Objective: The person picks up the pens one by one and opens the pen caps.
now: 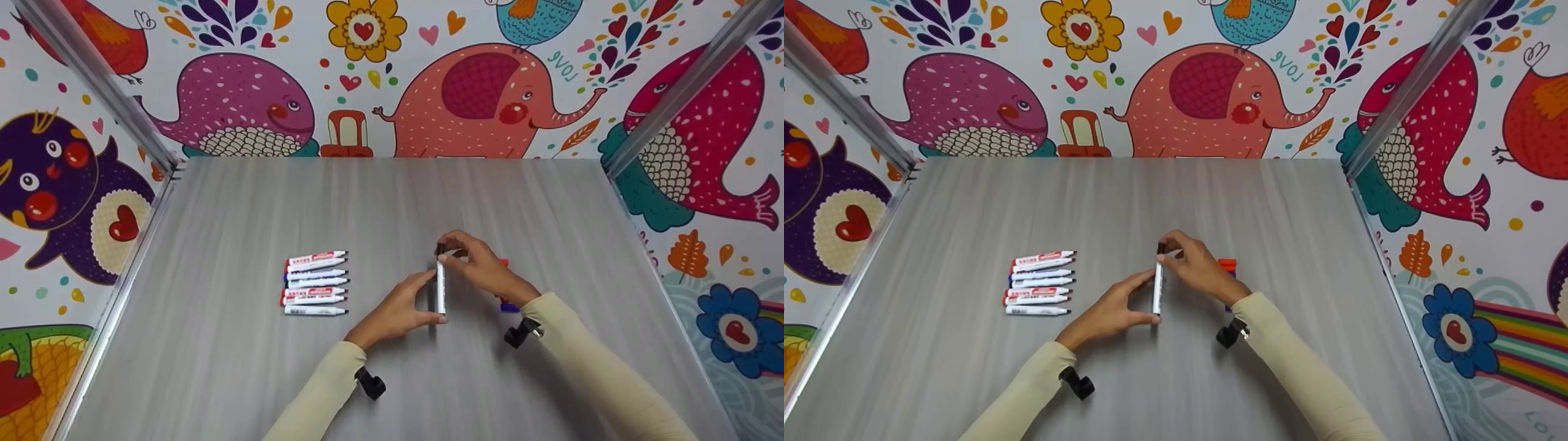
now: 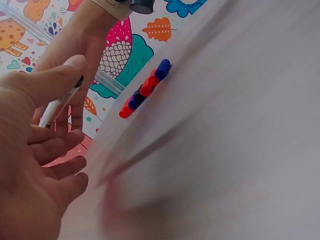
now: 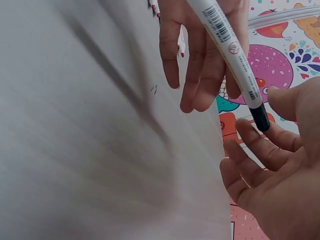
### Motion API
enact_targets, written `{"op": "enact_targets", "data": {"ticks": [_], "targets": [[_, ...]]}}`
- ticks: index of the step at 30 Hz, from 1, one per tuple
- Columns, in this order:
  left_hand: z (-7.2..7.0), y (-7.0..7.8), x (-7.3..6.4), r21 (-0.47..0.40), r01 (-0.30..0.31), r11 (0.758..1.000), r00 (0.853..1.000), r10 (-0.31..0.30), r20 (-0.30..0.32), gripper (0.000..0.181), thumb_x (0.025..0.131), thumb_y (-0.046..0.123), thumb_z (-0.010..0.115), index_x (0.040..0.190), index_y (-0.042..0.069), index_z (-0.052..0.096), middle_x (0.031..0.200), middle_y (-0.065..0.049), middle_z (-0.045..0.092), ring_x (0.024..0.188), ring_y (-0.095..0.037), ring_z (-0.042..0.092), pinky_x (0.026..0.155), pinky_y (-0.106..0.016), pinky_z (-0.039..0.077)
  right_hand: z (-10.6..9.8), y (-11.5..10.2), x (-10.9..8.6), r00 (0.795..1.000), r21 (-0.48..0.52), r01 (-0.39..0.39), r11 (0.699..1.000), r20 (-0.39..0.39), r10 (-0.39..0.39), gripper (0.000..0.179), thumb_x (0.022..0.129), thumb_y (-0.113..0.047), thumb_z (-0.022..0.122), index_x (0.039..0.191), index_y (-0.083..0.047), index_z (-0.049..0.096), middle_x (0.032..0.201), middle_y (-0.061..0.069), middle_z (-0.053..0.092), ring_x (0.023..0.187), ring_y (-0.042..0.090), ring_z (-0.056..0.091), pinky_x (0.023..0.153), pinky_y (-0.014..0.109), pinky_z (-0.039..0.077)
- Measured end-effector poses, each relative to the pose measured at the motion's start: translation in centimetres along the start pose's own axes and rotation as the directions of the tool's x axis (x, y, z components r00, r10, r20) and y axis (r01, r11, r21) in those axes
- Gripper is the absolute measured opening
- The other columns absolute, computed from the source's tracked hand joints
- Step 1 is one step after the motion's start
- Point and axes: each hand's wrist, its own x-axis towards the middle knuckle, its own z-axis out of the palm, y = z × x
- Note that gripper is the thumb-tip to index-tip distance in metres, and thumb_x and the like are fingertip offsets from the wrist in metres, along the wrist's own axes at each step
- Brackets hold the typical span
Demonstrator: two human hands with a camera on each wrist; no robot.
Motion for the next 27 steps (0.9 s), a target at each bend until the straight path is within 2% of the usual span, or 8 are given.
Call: {"op": "enact_targets", "data": {"ticks": [3, 9, 14, 19, 23, 27], "targets": [[0.0, 0.1, -0.1, -0.031, -0.008, 0.999, 1.0, 0.008, 0.004, 0.096, 0.094, 0.027, 0.092, 0.17, 0.004, 0.037, 0.169, -0.018, 0.045, 0.153, -0.034, 0.047, 0.125, -0.052, 0.04, 0.1, 0.1, 0.1, 1.0, 0.019, -0.005, 1.0, -0.017, 0.005, 0.031, 0.108, -0.015, 0.073, 0.136, -0.004, 0.064, 0.124, 0.013, 0.074, 0.121, 0.031, 0.068, 0.107, 0.057, 0.051], [0.0, 0.2, -0.3, -0.082, -0.047, 0.996, 0.998, 0.05, 0.024, 0.096, 0.095, 0.021, 0.089, 0.172, 0.008, 0.034, 0.165, -0.013, 0.05, 0.151, -0.029, 0.051, 0.124, -0.046, 0.042, 0.4, -0.3, -0.1, 0.998, 0.043, -0.01, 0.999, -0.07, 0.013, 0.033, 0.105, -0.013, 0.076, 0.134, -0.002, 0.066, 0.119, 0.016, 0.075, 0.115, 0.03, 0.068, 0.104, 0.05, 0.053], [-0.2, 0.3, -0.4, -0.087, -0.063, 0.994, 0.998, 0.066, 0.026, 0.095, 0.096, 0.022, 0.088, 0.173, 0.01, 0.034, 0.162, -0.01, 0.054, 0.148, -0.029, 0.054, 0.123, -0.048, 0.043, 0.6, -0.8, -0.2, 0.994, 0.038, 0.008, 0.999, -0.107, -0.004, 0.031, 0.104, -0.012, 0.078, 0.131, -0.001, 0.067, 0.115, 0.013, 0.075, 0.109, 0.027, 0.069, 0.101, 0.045, 0.054], [-0.5, 0.4, -0.2, -0.099, -0.077, 0.992, 0.996, 0.081, 0.033, 0.089, 0.097, 0.022, 0.087, 0.17, 0.008, 0.038, 0.149, -0.009, 0.063, 0.141, -0.03, 0.061, 0.119, -0.052, 0.048, 0.7, -0.9, -0.3, 0.989, 0.02, 0.012, 1.0, -0.148, -0.009, 0.03, 0.102, -0.01, 0.08, 0.129, -0.002, 0.068, 0.115, 0.012, 0.075, 0.108, 0.027, 0.07, 0.101, 0.051, 0.055], [-0.8, 0.5, -0.1, -0.116, -0.072, 0.991, 0.997, 0.073, 0.007, 0.074, 0.1, 0.022, 0.084, 0.164, 0.006, 0.048, 0.138, -0.01, 0.069, 0.133, -0.028, 0.066, 0.114, -0.055, 0.052, 1.0, -1.0, -0.6, 0.986, 0.015, 0.012, 1.0, -0.169, -0.009, 0.031, 0.101, -0.009, 0.081, 0.127, 0.0, 0.066, 0.117, 0.013, 0.073, 0.11, 0.029, 0.07, 0.103, 0.056, 0.055], [-1.1, 0.6, 0.0, -0.101, -0.096, 0.99, 0.995, 0.092, -0.045, 0.049, 0.104, 0.02, 0.079, 0.148, 0.004, 0.064, 0.123, -0.006, 0.074, 0.119, -0.02, 0.071, 0.11, -0.049, 0.056, 1.3, -1.2, -1.1, 0.986, 0.001, 0.023, 1.0, -0.166, -0.022, 0.033, 0.1, -0.009, 0.082, 0.126, 0.001, 0.065, 0.117, 0.012, 0.073, 0.109, 0.029, 0.07, 0.102, 0.056, 0.055]]}}
